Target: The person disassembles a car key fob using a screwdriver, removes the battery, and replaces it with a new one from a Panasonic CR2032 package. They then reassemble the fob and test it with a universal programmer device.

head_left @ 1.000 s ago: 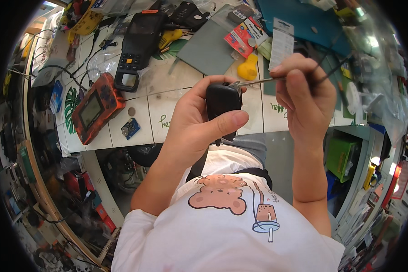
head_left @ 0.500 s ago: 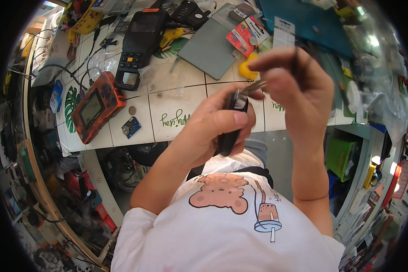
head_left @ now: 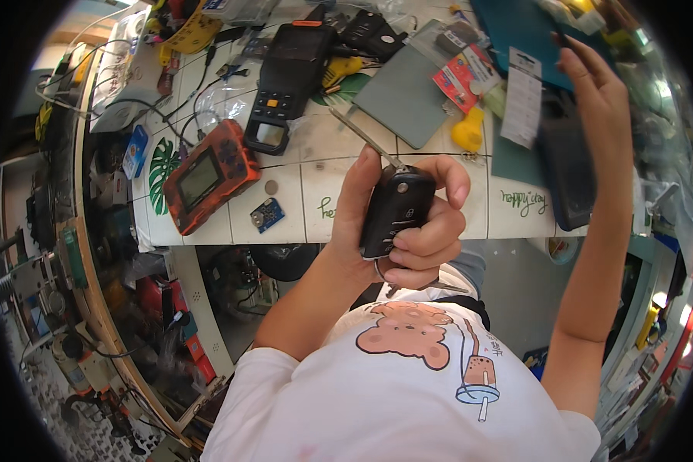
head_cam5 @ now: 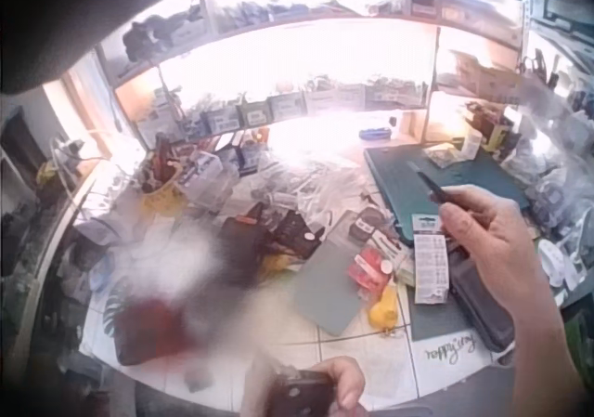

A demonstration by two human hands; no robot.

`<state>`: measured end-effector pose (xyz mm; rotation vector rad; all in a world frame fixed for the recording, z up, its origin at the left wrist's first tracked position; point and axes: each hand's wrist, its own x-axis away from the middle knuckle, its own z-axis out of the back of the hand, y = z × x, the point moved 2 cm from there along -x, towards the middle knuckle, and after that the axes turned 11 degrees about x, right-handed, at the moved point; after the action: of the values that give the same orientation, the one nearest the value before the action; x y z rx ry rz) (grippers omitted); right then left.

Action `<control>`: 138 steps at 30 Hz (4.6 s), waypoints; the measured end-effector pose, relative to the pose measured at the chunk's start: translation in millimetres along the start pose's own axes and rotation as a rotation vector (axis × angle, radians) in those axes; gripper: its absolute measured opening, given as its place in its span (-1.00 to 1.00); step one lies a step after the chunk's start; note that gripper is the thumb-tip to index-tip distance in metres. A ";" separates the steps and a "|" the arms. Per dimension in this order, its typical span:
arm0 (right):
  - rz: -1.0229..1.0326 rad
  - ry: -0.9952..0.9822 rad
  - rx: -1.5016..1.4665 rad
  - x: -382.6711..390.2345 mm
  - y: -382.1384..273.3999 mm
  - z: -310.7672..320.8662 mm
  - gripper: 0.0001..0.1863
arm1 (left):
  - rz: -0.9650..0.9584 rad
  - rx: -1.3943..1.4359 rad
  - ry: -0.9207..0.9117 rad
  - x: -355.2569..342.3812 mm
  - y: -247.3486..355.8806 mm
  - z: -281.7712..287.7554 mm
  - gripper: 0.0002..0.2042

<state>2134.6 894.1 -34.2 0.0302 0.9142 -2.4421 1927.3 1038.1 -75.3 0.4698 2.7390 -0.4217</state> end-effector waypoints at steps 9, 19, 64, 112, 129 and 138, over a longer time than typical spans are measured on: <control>0.272 0.269 0.742 -65.8 93.2 -10.2 -0.65 | 0.020 -0.016 -0.010 -5.0 1.5 -4.7 -0.18; 0.353 -0.263 -0.348 87.3 -72.8 -41.8 -0.57 | -0.034 -0.327 0.228 -6.5 9.2 5.6 -0.19; -0.227 0.083 -1.198 126.3 -47.2 -2.3 -0.68 | -0.441 -2.117 0.314 -47.2 -48.1 -18.6 -0.50; -0.857 -0.329 -1.605 141.5 -56.7 -29.1 -0.63 | -0.419 -2.642 -0.327 -57.2 -24.6 -36.2 -0.72; -0.796 -0.219 -1.558 132.9 -50.9 -42.4 -0.73 | -0.035 -2.412 -0.008 -42.3 -24.5 -30.7 -0.75; -0.793 -0.116 -1.523 125.1 -47.8 -35.0 -0.72 | 0.064 -2.665 -0.097 -54.2 -35.6 -35.7 -0.73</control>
<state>1998.3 887.3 -57.1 -1.1368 2.7808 -1.5487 1953.1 1003.6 -15.0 -0.2846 0.9867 2.4591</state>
